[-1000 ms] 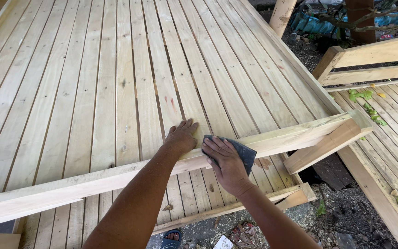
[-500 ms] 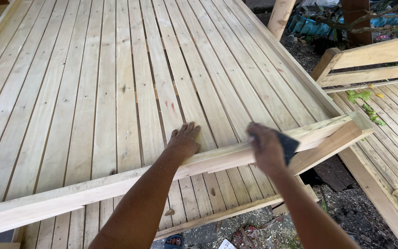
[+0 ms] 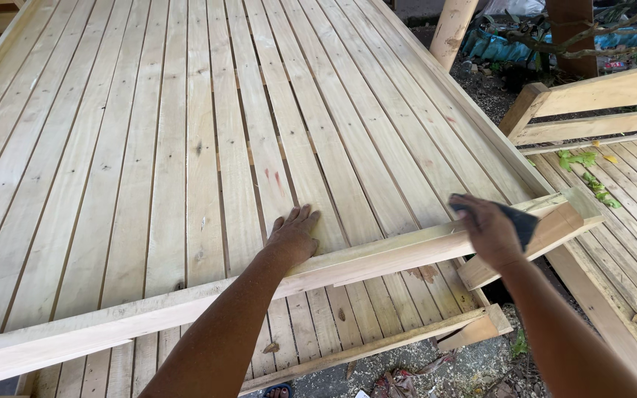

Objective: The person sands a slatted wooden furniture panel, rubbing a sanding block by hand along the frame edges and rail, steadying the panel with the other hand. They work their way around the frame, sanding different sides and edges of the wooden structure.

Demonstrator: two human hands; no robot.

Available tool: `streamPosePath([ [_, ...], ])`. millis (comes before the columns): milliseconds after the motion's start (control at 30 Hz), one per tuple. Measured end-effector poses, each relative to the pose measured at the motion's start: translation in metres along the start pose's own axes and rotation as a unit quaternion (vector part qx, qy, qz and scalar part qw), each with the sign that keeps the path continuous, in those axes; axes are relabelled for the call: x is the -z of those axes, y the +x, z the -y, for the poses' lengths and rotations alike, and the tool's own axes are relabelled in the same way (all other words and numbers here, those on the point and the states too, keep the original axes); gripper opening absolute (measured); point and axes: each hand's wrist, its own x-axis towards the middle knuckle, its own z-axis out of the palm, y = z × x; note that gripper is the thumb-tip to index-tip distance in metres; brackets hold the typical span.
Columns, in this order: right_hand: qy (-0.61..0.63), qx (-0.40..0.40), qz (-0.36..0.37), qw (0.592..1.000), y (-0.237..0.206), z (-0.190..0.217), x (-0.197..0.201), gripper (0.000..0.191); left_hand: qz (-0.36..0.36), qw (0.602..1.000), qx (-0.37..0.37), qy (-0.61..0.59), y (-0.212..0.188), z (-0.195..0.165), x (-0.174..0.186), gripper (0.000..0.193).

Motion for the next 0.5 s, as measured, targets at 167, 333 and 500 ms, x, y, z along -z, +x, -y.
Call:
streamPosePath([
  [167,-0.195,-0.06,-0.008,0.979,0.02,-0.048,0.031,0.028,-0.002,1.0,0.008,0.012,-0.003,-0.006,0.006,0.08],
  [333,-0.059,-0.048,-0.003,0.997,0.004,-0.014,-0.004,0.032,0.008,1.0,0.02,0.006,-0.005,-0.015,0.016,0.08],
  [500,-0.045,0.001,-0.048,0.998,-0.005,-0.023,-0.007,0.032,-0.065,0.995,-0.036,-0.062,0.005,-0.044,0.01,0.045],
])
